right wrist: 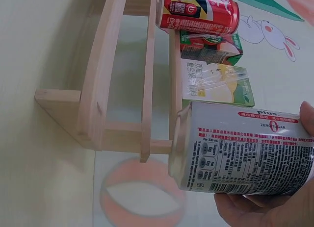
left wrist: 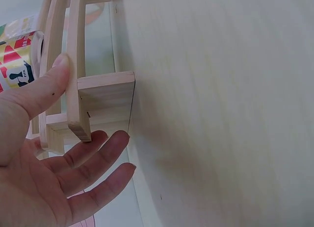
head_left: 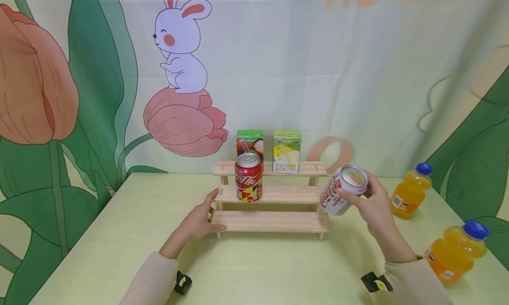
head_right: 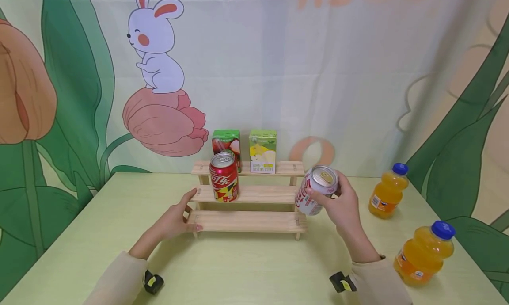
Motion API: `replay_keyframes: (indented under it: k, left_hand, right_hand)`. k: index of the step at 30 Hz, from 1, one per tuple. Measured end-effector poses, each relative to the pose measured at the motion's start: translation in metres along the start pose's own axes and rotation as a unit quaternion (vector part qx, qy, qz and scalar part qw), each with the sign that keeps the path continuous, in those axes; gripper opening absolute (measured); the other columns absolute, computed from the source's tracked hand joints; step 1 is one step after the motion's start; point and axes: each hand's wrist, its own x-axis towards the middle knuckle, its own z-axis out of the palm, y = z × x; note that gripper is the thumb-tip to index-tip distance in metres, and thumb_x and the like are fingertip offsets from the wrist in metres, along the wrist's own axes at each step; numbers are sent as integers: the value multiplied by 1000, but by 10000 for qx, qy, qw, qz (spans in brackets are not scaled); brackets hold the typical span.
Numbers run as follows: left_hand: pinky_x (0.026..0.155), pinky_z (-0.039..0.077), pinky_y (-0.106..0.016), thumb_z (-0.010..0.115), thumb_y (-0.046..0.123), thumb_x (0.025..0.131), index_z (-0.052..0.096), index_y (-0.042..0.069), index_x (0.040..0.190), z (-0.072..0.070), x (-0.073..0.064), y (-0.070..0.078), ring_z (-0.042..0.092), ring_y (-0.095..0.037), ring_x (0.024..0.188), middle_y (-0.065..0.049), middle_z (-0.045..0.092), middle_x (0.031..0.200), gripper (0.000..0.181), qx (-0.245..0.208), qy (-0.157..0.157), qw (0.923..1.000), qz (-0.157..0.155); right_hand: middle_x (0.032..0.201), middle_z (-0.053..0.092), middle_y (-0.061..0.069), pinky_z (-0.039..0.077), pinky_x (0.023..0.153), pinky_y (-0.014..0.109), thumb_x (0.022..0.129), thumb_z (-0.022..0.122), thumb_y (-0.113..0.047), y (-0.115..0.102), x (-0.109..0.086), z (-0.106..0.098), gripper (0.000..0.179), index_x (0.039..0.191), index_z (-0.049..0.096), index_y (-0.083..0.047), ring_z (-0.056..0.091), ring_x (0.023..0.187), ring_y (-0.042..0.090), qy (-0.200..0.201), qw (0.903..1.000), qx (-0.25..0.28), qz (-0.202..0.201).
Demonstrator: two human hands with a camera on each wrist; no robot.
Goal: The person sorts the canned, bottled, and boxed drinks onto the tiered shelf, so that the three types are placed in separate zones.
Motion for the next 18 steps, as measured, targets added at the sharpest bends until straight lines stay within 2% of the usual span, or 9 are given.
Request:
replay_keyframes:
  k: [9, 18]
  left_hand:
    - [61, 45, -31, 81, 17, 68, 17, 8, 144, 0, -2, 0, 53, -18, 70, -15, 58, 94, 99, 16, -21, 10000, 93]
    - [61, 45, -30, 81, 18, 68, 16, 10, 145, 0, 1, -1, 53, -18, 70, -14, 59, 93, 101, 41, 7, 10000, 23]
  right_hand:
    - [117, 46, 14, 42, 72, 17, 82, 69, -17, -1, -1, 8, 66, 137, 35, -2, 44, 96, 19, -107, 9989, 75, -450]
    - [116, 48, 12, 43, 73, 19, 81, 70, -16, -1, 3, 17, 64, 135, 38, -4, 46, 96, 19, -186, 9981, 242, -529]
